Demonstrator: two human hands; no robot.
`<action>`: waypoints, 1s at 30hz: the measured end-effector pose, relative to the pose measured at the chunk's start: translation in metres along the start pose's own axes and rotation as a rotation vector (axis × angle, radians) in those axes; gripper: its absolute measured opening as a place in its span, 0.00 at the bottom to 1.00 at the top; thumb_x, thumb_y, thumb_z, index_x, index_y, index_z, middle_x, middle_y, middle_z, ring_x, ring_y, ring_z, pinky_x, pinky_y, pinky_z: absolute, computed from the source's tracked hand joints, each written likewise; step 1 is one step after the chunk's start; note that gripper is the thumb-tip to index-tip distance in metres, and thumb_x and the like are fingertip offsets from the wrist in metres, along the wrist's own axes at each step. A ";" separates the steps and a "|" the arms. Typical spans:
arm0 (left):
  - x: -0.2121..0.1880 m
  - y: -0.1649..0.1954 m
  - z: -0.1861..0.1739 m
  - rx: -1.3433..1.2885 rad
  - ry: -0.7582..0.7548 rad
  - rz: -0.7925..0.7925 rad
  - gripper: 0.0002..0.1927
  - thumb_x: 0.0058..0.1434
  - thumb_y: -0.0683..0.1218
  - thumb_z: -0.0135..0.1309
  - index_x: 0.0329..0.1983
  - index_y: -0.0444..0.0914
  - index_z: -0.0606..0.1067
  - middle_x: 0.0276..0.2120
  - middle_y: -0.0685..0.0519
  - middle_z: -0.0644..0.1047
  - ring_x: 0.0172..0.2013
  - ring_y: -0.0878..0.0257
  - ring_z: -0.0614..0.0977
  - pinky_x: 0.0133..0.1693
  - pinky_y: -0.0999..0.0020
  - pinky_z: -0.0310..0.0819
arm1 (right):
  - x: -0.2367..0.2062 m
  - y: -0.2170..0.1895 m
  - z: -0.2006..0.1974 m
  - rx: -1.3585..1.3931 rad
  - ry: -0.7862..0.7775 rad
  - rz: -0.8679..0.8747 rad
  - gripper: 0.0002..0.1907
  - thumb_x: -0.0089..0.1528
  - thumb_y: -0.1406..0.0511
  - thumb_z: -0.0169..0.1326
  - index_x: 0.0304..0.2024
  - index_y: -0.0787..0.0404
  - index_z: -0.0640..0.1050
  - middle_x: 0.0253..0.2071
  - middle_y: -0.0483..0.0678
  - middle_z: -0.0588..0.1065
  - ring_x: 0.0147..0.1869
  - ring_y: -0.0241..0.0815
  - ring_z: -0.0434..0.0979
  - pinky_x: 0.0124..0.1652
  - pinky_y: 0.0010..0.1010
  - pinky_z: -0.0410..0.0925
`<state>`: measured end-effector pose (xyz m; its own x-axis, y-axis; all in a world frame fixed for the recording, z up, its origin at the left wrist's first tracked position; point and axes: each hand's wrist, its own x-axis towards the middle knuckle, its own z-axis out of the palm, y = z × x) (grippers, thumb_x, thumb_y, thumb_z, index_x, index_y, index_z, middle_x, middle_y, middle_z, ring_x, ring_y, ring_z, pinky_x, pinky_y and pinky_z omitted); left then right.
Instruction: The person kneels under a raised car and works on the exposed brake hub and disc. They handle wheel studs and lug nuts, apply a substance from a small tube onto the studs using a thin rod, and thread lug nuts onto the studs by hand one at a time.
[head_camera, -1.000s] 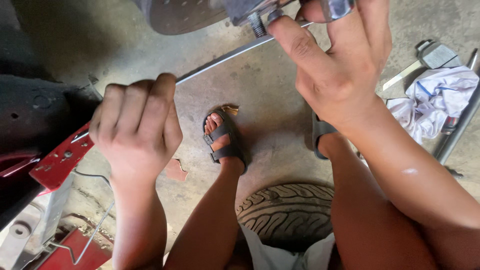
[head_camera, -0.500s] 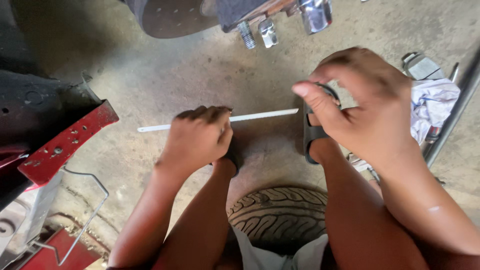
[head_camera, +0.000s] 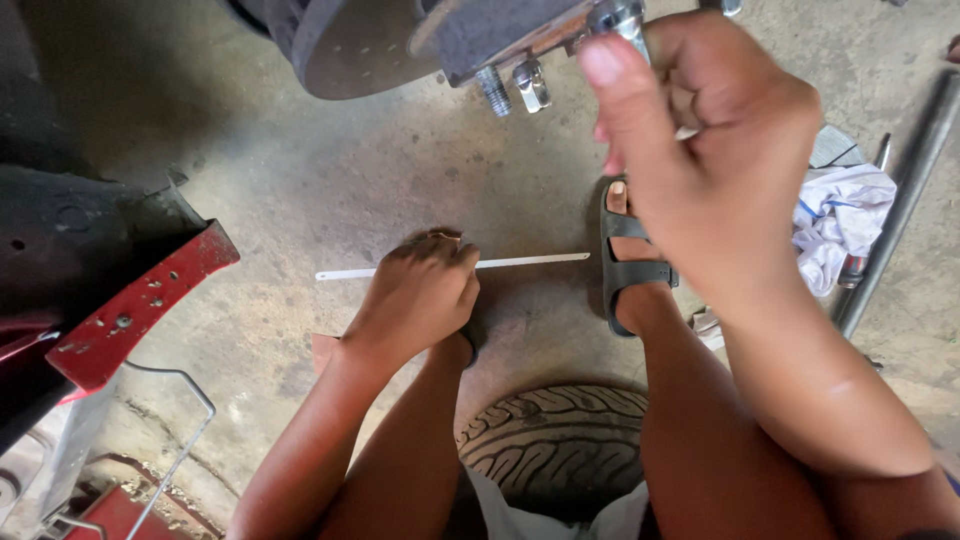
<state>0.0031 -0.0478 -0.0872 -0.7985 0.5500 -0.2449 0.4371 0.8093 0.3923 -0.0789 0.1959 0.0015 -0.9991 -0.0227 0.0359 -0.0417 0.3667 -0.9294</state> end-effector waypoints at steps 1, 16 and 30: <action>-0.001 -0.002 0.000 -0.004 -0.015 -0.013 0.04 0.58 0.42 0.53 0.30 0.35 0.76 0.37 0.43 0.81 0.42 0.49 0.83 0.45 0.58 0.77 | -0.001 0.003 -0.001 0.214 -0.057 0.125 0.20 0.77 0.55 0.41 0.47 0.66 0.73 0.31 0.43 0.74 0.29 0.31 0.74 0.26 0.23 0.64; -0.020 -0.002 0.012 -0.001 0.039 -0.034 0.04 0.60 0.43 0.54 0.33 0.36 0.76 0.34 0.46 0.80 0.37 0.51 0.83 0.38 0.58 0.77 | 0.006 0.029 -0.001 0.839 -0.242 0.410 0.26 0.72 0.47 0.40 0.35 0.62 0.71 0.25 0.45 0.68 0.24 0.34 0.64 0.23 0.27 0.59; -0.018 -0.003 0.049 -0.102 0.048 -0.044 0.06 0.59 0.44 0.54 0.28 0.38 0.74 0.26 0.46 0.77 0.31 0.48 0.82 0.39 0.51 0.75 | 0.002 -0.001 0.001 0.198 -0.031 0.085 0.22 0.76 0.55 0.53 0.43 0.68 0.64 0.34 0.52 0.69 0.29 0.37 0.70 0.29 0.26 0.66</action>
<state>0.0365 -0.0500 -0.1273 -0.8362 0.5015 -0.2221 0.3584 0.8061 0.4709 -0.0811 0.1947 0.0022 -0.9981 -0.0287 -0.0542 0.0482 0.1791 -0.9827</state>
